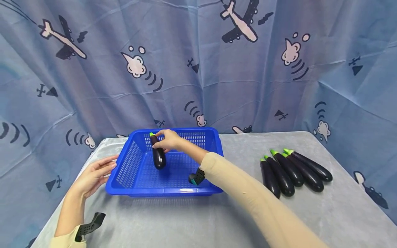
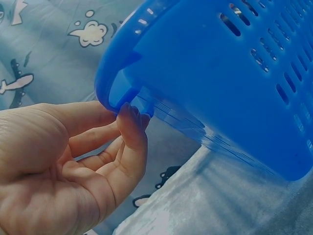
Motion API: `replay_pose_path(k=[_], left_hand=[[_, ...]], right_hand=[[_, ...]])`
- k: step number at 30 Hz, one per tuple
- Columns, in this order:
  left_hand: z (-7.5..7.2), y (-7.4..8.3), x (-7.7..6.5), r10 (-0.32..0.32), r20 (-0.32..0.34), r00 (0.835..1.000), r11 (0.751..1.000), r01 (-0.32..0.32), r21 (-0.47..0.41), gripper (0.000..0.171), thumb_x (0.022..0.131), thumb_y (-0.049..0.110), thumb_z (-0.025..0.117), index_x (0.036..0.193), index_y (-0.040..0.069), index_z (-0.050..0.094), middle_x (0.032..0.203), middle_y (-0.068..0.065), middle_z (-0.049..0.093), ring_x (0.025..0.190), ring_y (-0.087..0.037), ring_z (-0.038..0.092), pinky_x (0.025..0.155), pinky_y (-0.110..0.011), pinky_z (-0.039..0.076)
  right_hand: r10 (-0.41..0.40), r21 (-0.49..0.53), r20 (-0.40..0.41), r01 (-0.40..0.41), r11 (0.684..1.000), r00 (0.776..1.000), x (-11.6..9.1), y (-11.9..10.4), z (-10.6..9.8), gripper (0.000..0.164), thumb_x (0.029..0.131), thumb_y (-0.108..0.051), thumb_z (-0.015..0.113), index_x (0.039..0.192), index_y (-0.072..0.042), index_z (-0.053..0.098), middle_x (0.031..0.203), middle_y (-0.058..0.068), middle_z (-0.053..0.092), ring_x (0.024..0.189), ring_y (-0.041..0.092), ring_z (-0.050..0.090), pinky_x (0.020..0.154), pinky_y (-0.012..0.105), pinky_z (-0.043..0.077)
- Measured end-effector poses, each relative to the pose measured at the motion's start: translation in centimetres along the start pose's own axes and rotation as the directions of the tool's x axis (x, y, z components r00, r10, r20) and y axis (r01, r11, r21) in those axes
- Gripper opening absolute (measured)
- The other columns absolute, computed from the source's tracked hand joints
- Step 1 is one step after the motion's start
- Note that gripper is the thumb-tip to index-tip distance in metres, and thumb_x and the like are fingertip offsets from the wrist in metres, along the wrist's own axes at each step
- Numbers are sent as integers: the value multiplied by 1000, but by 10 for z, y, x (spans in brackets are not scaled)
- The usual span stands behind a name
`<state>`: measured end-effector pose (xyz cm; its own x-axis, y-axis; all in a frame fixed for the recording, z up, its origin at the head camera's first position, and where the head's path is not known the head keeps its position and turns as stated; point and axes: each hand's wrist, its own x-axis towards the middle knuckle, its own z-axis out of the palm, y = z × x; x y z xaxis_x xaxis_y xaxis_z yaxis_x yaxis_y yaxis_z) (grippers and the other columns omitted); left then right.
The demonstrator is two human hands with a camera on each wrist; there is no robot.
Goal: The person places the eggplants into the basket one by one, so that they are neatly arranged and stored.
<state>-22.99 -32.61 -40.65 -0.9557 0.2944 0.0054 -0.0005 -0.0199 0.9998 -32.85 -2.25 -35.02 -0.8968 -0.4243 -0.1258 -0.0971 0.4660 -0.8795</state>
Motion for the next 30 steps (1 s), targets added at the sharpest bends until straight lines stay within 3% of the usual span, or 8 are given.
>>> replay_pose_path(k=[5,14,18,25,30], left_hand=[[2,0,2,-14,-17,1000,1000,14,12,35,111,8,52,122,35,70,116,14,74,101,-7,73,85,-26,63],[2,1,1,-17,-28,999,999,18,28,34,111,8,52,122,35,69,116,15,73,101,-6,72,85,-25,62],[2,4,1,-7,-19,1000,1000,7,23,35,111,7,51,122,35,69,116,15,73,101,-6,73,85,-25,62],[1,0,0,33,37,999,999,-32,-17,42,112,2,46,124,34,70,119,13,74,104,-6,73,86,-25,62],[1,-4,0,47,43,998,998,-45,-34,45,111,0,45,125,34,71,119,12,74,103,-6,73,85,-25,62]], right_hand=[[32,38,30,-33,999,999,2,7,5,54,96,-5,77,146,0,55,131,31,64,102,38,75,78,34,66],[96,136,181,-122,983,979,6,15,16,52,102,-3,67,151,2,47,140,34,57,122,47,66,101,47,59],[119,182,209,-158,970,971,9,16,21,52,103,-1,65,151,4,45,141,34,55,126,48,63,106,50,55],[143,185,269,-197,963,952,11,20,28,55,103,0,64,152,5,41,141,34,55,130,50,60,108,51,53],[173,178,269,-226,958,947,13,24,31,55,103,-2,66,153,4,42,139,31,58,128,47,62,106,48,56]])
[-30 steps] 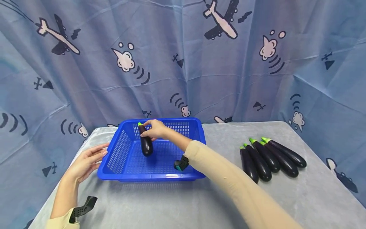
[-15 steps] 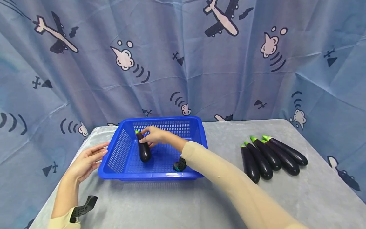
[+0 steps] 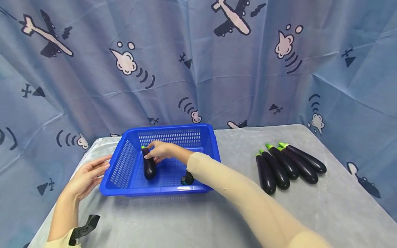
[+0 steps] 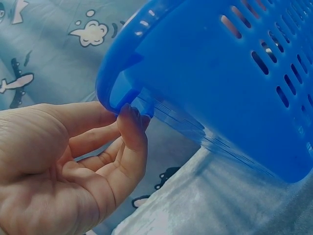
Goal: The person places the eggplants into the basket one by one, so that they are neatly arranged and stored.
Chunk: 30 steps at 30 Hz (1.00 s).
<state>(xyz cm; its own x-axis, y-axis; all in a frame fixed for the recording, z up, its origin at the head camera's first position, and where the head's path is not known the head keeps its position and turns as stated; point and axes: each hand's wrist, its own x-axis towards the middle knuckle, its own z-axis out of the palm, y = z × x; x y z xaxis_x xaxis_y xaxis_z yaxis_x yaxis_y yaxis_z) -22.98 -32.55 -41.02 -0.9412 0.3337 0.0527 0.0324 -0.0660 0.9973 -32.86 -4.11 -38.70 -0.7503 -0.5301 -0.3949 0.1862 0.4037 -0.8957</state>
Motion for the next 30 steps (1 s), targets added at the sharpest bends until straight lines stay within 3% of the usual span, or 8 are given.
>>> replay_pose_path(k=[8,15,18,24,30], left_hand=[[-2,-1,-1,8,13,1000,1000,-8,-3,46,112,-1,43,127,33,71,120,12,74,104,-7,73,85,-25,62],[-3,-3,-1,5,9,1000,1000,-5,-8,47,112,-1,43,126,34,71,120,12,74,103,-7,73,84,-25,62],[-2,-4,-1,-1,-2,1000,1000,1,-7,47,112,-1,43,125,34,71,119,13,74,103,-7,73,84,-25,62],[-2,-4,-1,-1,-16,1000,1000,1,-1,48,112,0,43,124,36,72,119,13,74,102,-6,73,83,-25,62],[-2,-5,-1,-8,-18,1000,1000,8,3,46,112,1,44,123,36,72,119,14,74,103,-6,73,83,-25,63]], right_hand=[[2,-9,19,-2,1000,1000,7,0,8,55,104,-4,64,154,1,41,141,29,55,129,45,61,105,50,56],[21,-28,30,-20,999,999,13,3,15,52,102,-2,68,149,0,46,113,22,64,104,39,68,94,50,62],[33,-32,26,-32,999,999,12,4,16,55,101,-4,69,150,1,44,112,20,64,98,37,68,92,50,63],[62,48,61,-65,997,996,11,1,19,64,102,-2,67,156,4,34,139,34,55,118,50,67,99,52,58],[73,103,111,-85,991,991,12,-1,22,66,101,7,63,157,8,29,126,37,59,127,55,60,104,51,55]])
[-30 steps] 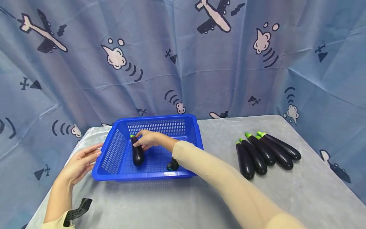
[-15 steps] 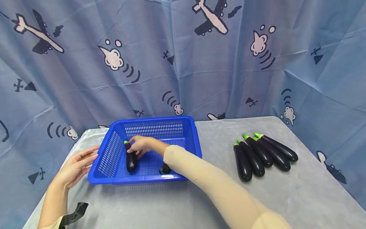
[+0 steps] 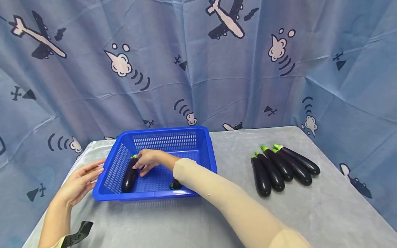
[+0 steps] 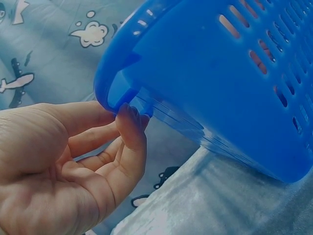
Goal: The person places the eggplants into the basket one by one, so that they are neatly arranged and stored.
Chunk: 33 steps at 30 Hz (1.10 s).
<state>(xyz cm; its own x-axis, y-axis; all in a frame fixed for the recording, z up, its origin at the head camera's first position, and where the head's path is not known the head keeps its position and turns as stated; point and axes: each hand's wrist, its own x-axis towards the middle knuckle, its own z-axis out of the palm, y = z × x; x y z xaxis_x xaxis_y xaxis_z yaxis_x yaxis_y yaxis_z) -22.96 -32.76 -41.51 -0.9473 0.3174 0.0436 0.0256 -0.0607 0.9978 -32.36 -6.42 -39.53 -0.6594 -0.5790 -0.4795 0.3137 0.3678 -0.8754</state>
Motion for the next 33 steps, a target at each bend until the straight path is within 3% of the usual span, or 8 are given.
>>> replay_pose_path(k=[3,9,17,33], left_hand=[[0,0,-1,2,1,1000,1000,-1,-1,46,112,1,44,123,36,72,119,15,74,103,-6,73,83,-25,63],[2,1,-1,-2,13,1000,1000,2,-4,43,112,4,46,124,36,71,119,14,74,104,-6,73,84,-26,63],[2,1,-1,1,6,1000,1000,-1,0,42,112,5,47,124,37,71,119,14,74,103,-6,73,83,-26,63],[2,3,-1,-16,-2,1000,1000,16,5,41,112,5,47,123,37,71,119,14,74,103,-6,73,84,-26,63]], right_hand=[[2,6,4,-2,1000,1000,1,0,1,66,100,10,63,156,9,29,122,36,62,128,55,59,105,50,54],[8,1,25,-8,1000,1000,-2,-1,1,64,103,9,59,158,8,26,138,38,58,130,54,58,107,50,53],[25,-28,23,-25,999,999,-4,-5,-3,62,104,4,60,159,5,30,133,33,61,129,52,61,106,50,54],[-10,-55,11,11,998,1000,-14,-12,-12,60,107,-2,59,159,5,31,144,35,55,127,51,63,103,52,56]])
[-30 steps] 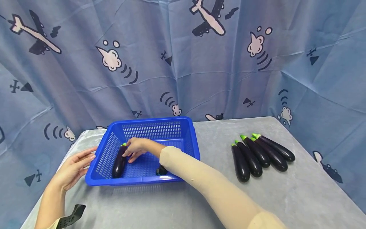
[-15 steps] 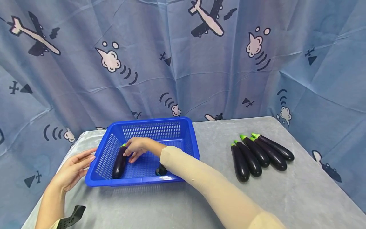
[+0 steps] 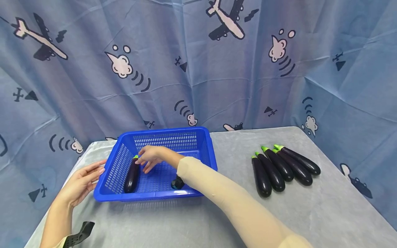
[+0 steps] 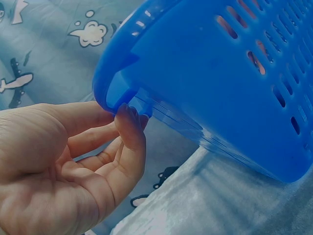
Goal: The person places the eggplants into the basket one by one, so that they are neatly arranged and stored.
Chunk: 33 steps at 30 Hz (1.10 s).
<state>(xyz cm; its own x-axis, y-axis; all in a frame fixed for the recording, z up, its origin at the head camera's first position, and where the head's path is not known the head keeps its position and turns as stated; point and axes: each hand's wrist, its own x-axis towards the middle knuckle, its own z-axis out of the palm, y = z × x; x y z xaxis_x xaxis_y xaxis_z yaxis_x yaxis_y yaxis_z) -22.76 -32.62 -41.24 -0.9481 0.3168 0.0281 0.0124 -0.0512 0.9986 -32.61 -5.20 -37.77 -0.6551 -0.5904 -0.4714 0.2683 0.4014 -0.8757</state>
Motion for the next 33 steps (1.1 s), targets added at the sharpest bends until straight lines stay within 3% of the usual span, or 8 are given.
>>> replay_pose_path(k=[14,33], left_hand=[[0,0,1,8,15,1000,1000,-7,-12,43,112,4,46,124,37,71,119,14,75,103,-6,73,84,-26,63],[0,-1,0,-1,5,1000,1000,1,-8,41,113,6,47,123,38,70,119,14,75,104,-6,73,84,-26,63]], right_hand=[[-34,-54,-20,32,998,999,-18,-8,-11,59,108,-5,58,160,5,33,147,35,53,128,51,62,103,53,56],[-146,-142,-6,143,979,989,-52,-12,-18,52,108,-9,60,155,6,42,151,34,51,133,53,57,109,57,51]])
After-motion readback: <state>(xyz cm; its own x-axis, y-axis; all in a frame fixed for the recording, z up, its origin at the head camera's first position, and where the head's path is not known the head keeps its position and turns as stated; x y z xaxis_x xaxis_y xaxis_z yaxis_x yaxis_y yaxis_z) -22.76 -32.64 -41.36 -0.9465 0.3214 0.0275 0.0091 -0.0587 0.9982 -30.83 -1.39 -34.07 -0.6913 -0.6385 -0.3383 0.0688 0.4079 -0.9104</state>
